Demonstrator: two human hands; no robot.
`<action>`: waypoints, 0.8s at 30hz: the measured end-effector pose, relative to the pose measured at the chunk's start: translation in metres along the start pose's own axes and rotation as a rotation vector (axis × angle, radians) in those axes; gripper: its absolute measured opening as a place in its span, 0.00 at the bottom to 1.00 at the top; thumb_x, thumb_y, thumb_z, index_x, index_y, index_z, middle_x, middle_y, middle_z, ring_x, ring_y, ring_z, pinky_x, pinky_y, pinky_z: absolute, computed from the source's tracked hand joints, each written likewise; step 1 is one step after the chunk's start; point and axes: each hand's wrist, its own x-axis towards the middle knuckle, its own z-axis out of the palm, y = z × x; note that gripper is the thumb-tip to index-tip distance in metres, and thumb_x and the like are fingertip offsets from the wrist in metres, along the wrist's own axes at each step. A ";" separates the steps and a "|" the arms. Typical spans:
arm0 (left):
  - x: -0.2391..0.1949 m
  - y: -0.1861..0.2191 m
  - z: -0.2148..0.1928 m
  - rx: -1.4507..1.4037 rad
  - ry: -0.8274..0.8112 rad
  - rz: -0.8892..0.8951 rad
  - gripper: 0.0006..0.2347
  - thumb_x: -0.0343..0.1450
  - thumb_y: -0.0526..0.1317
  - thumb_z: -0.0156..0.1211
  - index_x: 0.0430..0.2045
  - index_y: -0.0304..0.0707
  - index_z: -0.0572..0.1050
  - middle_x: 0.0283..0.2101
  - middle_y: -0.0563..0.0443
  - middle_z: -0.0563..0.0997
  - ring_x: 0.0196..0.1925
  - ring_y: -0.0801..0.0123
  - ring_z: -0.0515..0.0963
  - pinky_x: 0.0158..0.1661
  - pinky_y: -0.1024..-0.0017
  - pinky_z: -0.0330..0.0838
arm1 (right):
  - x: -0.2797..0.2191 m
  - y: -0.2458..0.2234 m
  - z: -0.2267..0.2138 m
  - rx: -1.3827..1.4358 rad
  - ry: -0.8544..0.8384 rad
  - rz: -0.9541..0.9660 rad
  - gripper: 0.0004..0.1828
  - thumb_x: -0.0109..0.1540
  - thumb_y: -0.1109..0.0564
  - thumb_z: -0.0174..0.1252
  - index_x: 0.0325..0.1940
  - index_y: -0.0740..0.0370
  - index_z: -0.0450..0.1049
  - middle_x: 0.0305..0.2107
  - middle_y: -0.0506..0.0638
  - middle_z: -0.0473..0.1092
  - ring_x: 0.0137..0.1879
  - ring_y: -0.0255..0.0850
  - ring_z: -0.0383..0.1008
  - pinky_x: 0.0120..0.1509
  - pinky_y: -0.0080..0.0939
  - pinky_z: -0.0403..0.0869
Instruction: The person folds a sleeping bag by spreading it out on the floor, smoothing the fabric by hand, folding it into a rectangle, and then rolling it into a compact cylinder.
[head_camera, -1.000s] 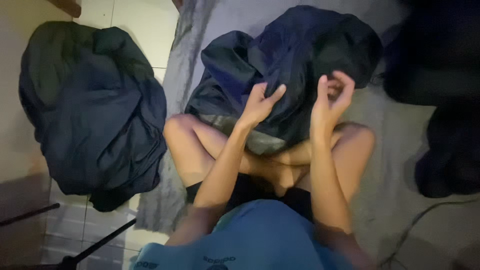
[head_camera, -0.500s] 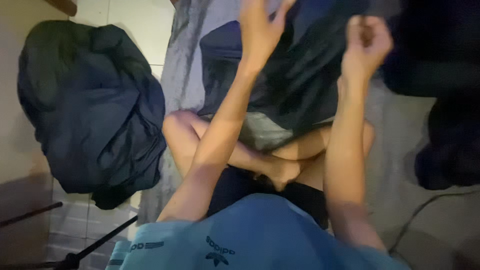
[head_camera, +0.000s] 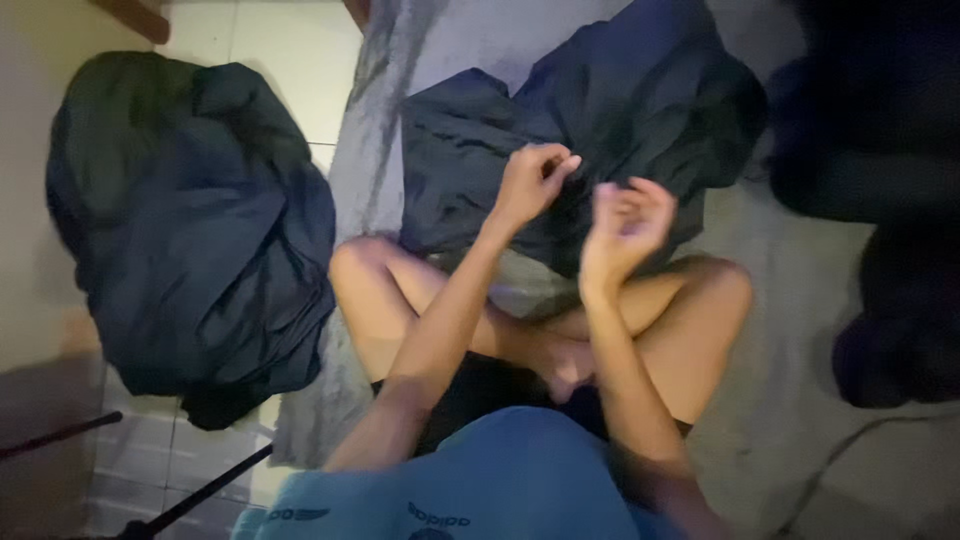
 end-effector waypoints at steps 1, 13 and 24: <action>0.003 0.000 0.001 -0.194 -0.019 0.036 0.14 0.82 0.39 0.58 0.24 0.45 0.65 0.23 0.59 0.63 0.26 0.79 0.61 0.31 0.70 0.56 | -0.009 0.014 0.001 0.121 -0.137 0.150 0.23 0.66 0.68 0.70 0.62 0.59 0.70 0.39 0.51 0.71 0.41 0.33 0.72 0.52 0.29 0.75; 0.068 0.169 -0.040 -0.875 0.174 0.190 0.07 0.83 0.41 0.55 0.37 0.42 0.78 0.20 0.51 0.80 0.18 0.71 0.84 0.20 0.74 0.82 | 0.127 -0.058 -0.024 0.241 -0.386 -0.173 0.16 0.73 0.59 0.75 0.38 0.67 0.76 0.29 0.53 0.67 0.35 0.36 0.63 0.45 0.34 0.64; -0.040 0.082 -0.010 -0.124 0.186 -0.196 0.14 0.77 0.51 0.65 0.23 0.48 0.77 0.20 0.45 0.77 0.26 0.52 0.82 0.32 0.63 0.73 | 0.038 0.026 -0.023 0.123 -0.332 0.387 0.15 0.69 0.57 0.75 0.32 0.55 0.77 0.23 0.39 0.67 0.32 0.26 0.69 0.41 0.26 0.65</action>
